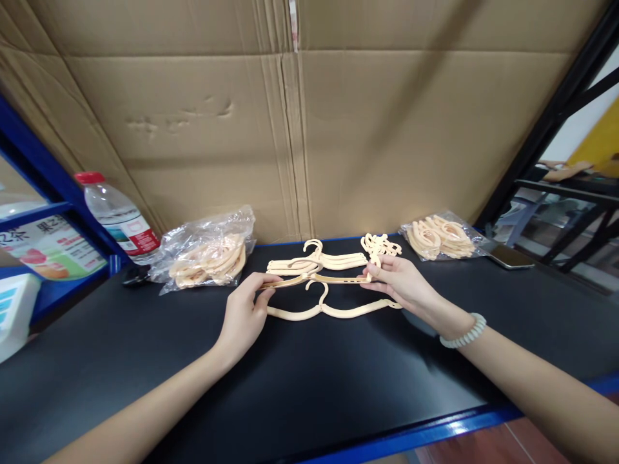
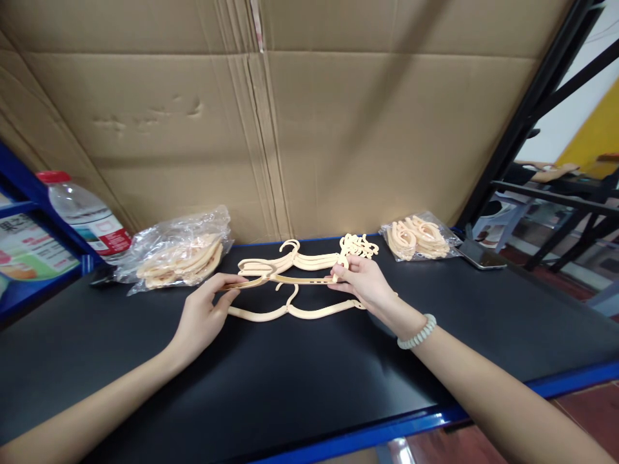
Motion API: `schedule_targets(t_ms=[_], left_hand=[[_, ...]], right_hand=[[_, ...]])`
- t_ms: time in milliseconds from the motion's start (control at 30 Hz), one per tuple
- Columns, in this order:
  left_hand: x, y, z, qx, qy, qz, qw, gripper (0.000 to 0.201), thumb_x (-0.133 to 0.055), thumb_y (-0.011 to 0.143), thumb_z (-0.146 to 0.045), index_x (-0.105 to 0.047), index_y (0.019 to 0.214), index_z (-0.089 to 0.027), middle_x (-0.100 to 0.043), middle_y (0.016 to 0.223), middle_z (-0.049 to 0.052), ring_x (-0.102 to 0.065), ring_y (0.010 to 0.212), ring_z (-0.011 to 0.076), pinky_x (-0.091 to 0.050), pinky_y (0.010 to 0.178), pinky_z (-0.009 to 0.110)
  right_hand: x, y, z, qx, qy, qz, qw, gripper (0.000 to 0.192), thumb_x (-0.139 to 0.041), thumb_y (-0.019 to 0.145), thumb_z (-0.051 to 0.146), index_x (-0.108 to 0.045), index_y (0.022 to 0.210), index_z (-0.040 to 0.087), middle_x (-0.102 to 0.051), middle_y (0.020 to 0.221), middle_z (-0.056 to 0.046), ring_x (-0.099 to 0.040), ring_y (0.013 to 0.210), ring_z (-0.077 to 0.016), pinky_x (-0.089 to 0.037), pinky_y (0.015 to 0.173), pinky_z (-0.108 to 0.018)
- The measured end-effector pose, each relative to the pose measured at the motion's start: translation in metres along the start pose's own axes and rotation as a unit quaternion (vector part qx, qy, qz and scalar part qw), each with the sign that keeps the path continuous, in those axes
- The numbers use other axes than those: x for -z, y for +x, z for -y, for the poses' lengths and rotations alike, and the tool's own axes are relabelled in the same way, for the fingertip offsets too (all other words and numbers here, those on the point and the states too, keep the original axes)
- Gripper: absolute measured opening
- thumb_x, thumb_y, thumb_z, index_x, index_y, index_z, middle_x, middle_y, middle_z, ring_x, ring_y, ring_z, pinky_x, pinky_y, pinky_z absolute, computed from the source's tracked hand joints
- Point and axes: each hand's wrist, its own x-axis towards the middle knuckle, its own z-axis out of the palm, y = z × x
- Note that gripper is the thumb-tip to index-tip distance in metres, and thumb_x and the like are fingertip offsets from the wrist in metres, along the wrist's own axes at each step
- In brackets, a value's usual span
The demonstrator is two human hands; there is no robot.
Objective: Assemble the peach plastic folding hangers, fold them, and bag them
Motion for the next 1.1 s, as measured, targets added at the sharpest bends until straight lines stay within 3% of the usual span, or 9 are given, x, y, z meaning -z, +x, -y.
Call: schedule_targets(t_ms=[333, 500, 600, 700, 800, 900, 1000, 1100], left_hand=[[0.000, 0.000, -0.002, 0.013, -0.006, 0.005, 1.000, 0.017, -0.046, 0.085, -0.023, -0.062, 0.092, -0.019, -0.068, 0.092, 0.004, -0.064, 0.088, 0.0205, -0.050, 0.078, 0.031], [-0.001, -0.001, -0.006, 0.018, -0.021, 0.018, 0.999, 0.019, -0.045, 0.086, -0.025, -0.061, 0.095, -0.019, -0.068, 0.095, 0.005, -0.064, 0.090, 0.0214, -0.050, 0.080, 0.033], [-0.001, -0.002, -0.006, 0.025, -0.049, 0.044, 0.998, 0.020, -0.046, 0.088, -0.030, -0.060, 0.098, -0.019, -0.067, 0.099, 0.006, -0.064, 0.093, 0.0215, -0.050, 0.081, 0.033], [0.001, -0.001, -0.008, 0.025, -0.049, 0.097, 0.994, 0.024, -0.046, 0.089, -0.034, -0.055, 0.107, -0.019, -0.066, 0.093, 0.005, -0.065, 0.081, 0.0189, -0.051, 0.072, 0.029], [0.010, 0.003, -0.012, -0.013, 0.016, 0.140, 0.990, 0.021, -0.044, 0.091, -0.032, -0.053, 0.107, -0.021, -0.064, 0.083, 0.001, -0.062, 0.071, 0.0165, -0.048, 0.065, 0.027], [0.025, 0.009, -0.017, -0.063, 0.108, 0.169, 0.978, 0.018, -0.041, 0.094, -0.030, -0.053, 0.104, -0.022, -0.065, 0.092, 0.002, -0.063, 0.076, 0.0176, -0.046, 0.068, 0.028], [0.038, 0.015, -0.020, -0.117, 0.189, 0.204, 0.953, 0.018, -0.037, 0.095, -0.026, -0.053, 0.101, -0.020, -0.064, 0.095, 0.005, -0.062, 0.076, 0.0189, -0.046, 0.066, 0.029], [0.048, 0.018, -0.020, -0.180, 0.219, 0.220, 0.933, 0.019, -0.036, 0.095, -0.022, -0.055, 0.099, -0.019, -0.059, 0.097, 0.007, -0.060, 0.075, 0.0177, -0.046, 0.066, 0.028]], right_hand=[[-0.008, 0.000, -0.001, 0.059, -0.052, -0.071, 0.994, 0.044, -0.087, 0.046, 0.044, -0.055, 0.058, 0.015, -0.058, 0.060, 0.002, -0.063, 0.062, -0.0139, -0.062, 0.065, -0.032], [-0.008, 0.001, 0.000, 0.120, -0.067, -0.110, 0.984, 0.044, -0.085, 0.049, 0.044, -0.055, 0.062, 0.016, -0.055, 0.067, 0.002, -0.058, 0.061, -0.0112, -0.062, 0.058, -0.030], [-0.006, 0.002, -0.001, 0.135, -0.066, -0.105, 0.983, 0.040, -0.084, 0.054, 0.042, -0.057, 0.065, 0.015, -0.055, 0.072, 0.001, -0.058, 0.067, -0.0121, -0.063, 0.061, -0.030], [-0.005, 0.002, -0.002, 0.135, -0.063, -0.086, 0.985, 0.036, -0.082, 0.059, 0.041, -0.058, 0.068, 0.015, -0.056, 0.075, 0.000, -0.058, 0.070, -0.0123, -0.062, 0.065, -0.030], [-0.005, 0.000, 0.004, 0.123, -0.052, -0.054, 0.990, 0.033, -0.080, 0.064, 0.042, -0.059, 0.072, 0.017, -0.058, 0.077, 0.000, -0.060, 0.075, -0.0136, -0.061, 0.068, -0.030], [0.002, -0.001, 0.018, 0.121, -0.038, -0.042, 0.991, 0.029, -0.076, 0.068, 0.044, -0.062, 0.077, 0.020, -0.061, 0.081, 0.000, -0.060, 0.079, -0.0137, -0.058, 0.067, -0.026], [0.018, 0.001, 0.035, 0.105, -0.035, -0.038, 0.993, 0.028, -0.076, 0.068, 0.045, -0.065, 0.074, 0.020, -0.062, 0.080, 0.000, -0.058, 0.072, -0.0114, -0.053, 0.057, -0.020], [0.039, 0.005, 0.048, 0.060, -0.078, 0.020, 0.995, 0.026, -0.079, 0.065, 0.040, -0.069, 0.075, 0.019, -0.061, 0.070, -0.001, -0.057, 0.062, -0.0105, -0.051, 0.052, -0.021]])
